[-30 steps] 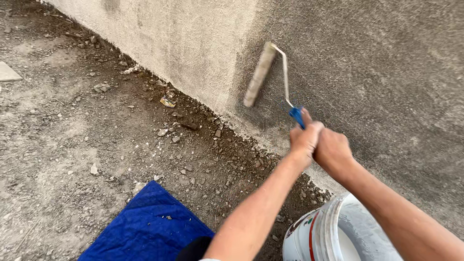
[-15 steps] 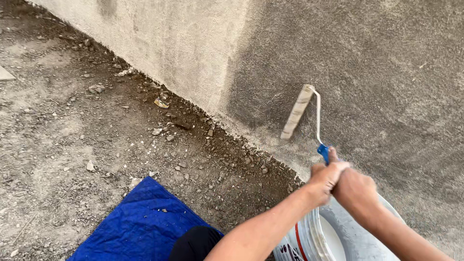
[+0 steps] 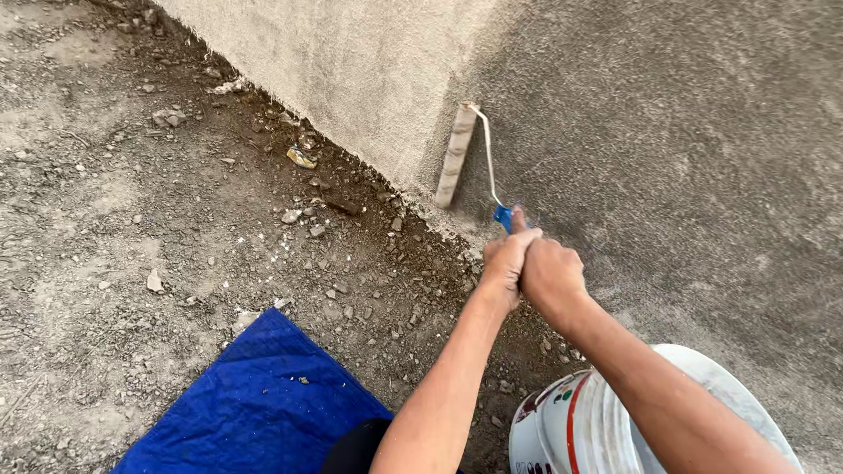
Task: The person sits on a blue tarp on the ground beside a concrete wall, holding a paint roller and a bucket of white liquid. They repeatedly roll the white liquid onto the wall surface, dipping the roller toward the bucket between passes and moving along the wall to coat new sections.
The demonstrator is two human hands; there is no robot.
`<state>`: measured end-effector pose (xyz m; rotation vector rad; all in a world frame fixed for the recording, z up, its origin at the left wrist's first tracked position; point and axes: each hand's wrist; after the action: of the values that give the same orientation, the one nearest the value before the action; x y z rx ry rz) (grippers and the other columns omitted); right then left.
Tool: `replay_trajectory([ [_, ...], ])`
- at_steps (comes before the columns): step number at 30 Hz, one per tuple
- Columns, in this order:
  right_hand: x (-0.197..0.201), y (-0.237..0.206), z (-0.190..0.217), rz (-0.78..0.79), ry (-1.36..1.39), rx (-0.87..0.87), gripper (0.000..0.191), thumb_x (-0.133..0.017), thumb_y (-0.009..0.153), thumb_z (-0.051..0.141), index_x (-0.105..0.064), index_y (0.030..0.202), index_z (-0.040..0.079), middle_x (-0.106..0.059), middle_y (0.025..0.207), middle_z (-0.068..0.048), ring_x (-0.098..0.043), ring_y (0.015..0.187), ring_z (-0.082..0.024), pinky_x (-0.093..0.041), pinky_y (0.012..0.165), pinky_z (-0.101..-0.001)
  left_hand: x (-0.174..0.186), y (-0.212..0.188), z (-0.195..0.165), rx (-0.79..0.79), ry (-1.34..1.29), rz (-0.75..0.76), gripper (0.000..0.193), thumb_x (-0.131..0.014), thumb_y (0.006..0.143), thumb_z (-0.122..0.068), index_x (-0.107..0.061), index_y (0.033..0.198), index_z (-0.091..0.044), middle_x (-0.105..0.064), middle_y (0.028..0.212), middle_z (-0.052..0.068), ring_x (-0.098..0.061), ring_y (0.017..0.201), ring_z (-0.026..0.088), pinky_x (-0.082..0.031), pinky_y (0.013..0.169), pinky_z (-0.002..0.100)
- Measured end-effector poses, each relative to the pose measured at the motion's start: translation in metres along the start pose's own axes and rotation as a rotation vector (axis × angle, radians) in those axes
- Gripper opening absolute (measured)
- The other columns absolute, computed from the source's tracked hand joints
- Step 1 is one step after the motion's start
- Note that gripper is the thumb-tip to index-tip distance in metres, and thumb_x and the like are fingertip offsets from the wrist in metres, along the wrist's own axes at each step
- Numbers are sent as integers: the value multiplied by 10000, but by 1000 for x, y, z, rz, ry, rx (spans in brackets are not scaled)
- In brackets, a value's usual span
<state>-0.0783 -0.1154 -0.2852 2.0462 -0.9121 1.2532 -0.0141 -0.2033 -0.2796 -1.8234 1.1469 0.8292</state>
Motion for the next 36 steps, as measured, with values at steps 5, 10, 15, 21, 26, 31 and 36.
replay_trajectory([
  [5,-7,1,0,-6,22,-13,196,-584,927,149,-685,986,-8,-738,930,-193,-762,776,-345,-629,646,-429,2,2,4,-137,11,6,186,-776,791,-157,-623,861,-77,-653,849,40,-639,765,168,-518,667,373],
  [10,7,-47,-41,33,-81,-35,196,-588,962,189,-695,1012,33,-737,889,-162,-759,782,-319,-619,645,-423,-24,-19,48,40,28,74,243,-790,816,-239,-646,837,-45,-648,830,26,-629,750,149,-510,644,343],
  [15,47,-119,-89,108,-166,-65,690,-657,878,275,-419,1494,72,-736,807,-106,-749,696,-281,-610,591,-423,-61,-60,89,162,260,245,345,-812,837,-352,-683,915,-42,-642,840,20,-564,729,154,-430,599,340],
  [21,97,-222,-150,-97,50,-206,761,-678,841,341,-454,1563,251,-741,781,-77,-728,699,-286,-560,559,-437,-102,-134,125,287,486,652,638,-795,775,-395,-555,1234,-23,-660,1166,98,-678,1042,203,-612,775,363],
  [26,100,-310,-187,-140,735,-657,532,-650,948,357,-555,1467,286,-797,818,-87,-757,700,-212,-572,633,-360,-114,-194,179,4,736,945,1116,-876,712,-432,-263,1527,22,-608,1363,162,-654,1236,262,-547,1004,347],
  [31,58,-348,-206,-416,1366,-990,576,-723,942,241,-570,1496,210,-769,866,-136,-683,637,-185,-496,545,-383,-126,-217,237,-145,891,979,1223,-899,713,-412,-178,1578,63,-528,1444,232,-586,1349,285,-524,1072,370],
  [36,5,-342,-231,-792,1587,-894,603,-684,926,81,-528,1507,48,-751,1126,-124,-661,916,-166,-529,807,-337,-163,-211,278,-164,1004,847,1120,-858,744,-339,-204,1572,36,-528,1430,223,-580,1331,293,-492,1078,375],
])
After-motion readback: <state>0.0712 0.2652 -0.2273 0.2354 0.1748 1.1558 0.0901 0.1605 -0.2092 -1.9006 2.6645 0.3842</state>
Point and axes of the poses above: each hand's wrist, its own y-axis towards the middle knuckle, its own x-axis out of the back of the hand, z = x × y
